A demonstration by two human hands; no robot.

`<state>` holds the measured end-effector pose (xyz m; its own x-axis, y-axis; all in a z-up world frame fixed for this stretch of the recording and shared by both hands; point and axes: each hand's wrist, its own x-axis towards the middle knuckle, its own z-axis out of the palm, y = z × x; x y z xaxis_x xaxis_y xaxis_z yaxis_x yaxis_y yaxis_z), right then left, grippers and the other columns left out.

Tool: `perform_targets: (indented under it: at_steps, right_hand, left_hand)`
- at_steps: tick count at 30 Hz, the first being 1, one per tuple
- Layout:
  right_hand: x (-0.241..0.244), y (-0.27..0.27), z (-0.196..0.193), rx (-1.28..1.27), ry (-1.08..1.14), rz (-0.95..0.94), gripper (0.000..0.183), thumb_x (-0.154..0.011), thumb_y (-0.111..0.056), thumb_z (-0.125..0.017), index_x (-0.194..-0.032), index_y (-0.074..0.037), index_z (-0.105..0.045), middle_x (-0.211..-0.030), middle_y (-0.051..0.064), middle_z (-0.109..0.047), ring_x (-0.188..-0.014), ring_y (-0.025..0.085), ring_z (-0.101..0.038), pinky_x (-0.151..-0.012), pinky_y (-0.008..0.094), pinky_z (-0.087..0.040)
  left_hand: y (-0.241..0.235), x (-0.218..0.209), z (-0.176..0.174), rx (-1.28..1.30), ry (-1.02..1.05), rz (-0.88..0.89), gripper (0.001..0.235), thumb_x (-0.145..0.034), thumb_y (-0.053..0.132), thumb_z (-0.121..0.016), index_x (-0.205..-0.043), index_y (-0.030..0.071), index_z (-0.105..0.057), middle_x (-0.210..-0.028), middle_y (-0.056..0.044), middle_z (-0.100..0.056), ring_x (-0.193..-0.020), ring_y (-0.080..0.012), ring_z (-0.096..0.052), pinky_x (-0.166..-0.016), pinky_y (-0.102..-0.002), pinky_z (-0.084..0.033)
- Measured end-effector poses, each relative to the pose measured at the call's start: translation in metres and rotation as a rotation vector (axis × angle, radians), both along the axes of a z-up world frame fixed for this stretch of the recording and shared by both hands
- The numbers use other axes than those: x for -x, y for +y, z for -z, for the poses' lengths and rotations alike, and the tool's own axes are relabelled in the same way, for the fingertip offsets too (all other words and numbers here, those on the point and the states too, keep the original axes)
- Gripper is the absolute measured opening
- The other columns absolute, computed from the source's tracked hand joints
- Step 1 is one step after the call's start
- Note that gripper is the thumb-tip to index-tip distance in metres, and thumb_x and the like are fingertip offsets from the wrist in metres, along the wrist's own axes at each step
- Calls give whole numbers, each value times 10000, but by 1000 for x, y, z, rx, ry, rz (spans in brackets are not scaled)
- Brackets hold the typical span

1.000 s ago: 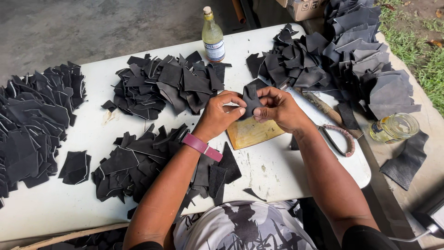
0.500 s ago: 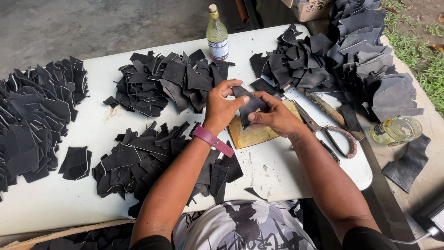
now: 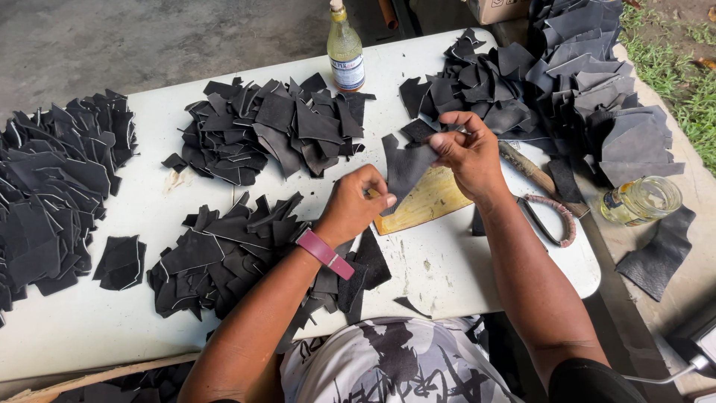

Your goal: The person cuts small black leather pieces using shears on a wooden board. They repeatedly pick up pieces from a pile, align them on the board, trim the edges, and place the finished pieces into a separate pile.

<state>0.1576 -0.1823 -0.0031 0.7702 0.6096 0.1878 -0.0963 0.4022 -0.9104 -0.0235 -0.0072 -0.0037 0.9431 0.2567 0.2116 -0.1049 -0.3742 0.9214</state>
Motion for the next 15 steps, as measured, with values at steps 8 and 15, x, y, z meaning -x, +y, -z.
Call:
perform_targets:
  at_steps: [8,15]
  right_hand:
    - [-6,-3,0,153,-169,45,223,-997,-119,-701,-1184,-46,-604,-896,89,-765,-761,96,-718,-607,214,-560]
    - [-18,4,10,569,-233,-24,330,-875,-61,-800,-1156,-11,-634,-885,93,-730,-711,103,-687,-592,254,-588]
  left_hand:
    - [-22,8,-17,-4,9,125,521,-776,5,-774,-1279,80,-664,-1221,-85,-698,-1076,-142,-676,-942,-309,-543]
    - [-45,-4,37,103,262,-69,500,-752,74,-800,-1240,78,-691,-1158,-131,-737,-1065,-215,-718,-929,-312,-565]
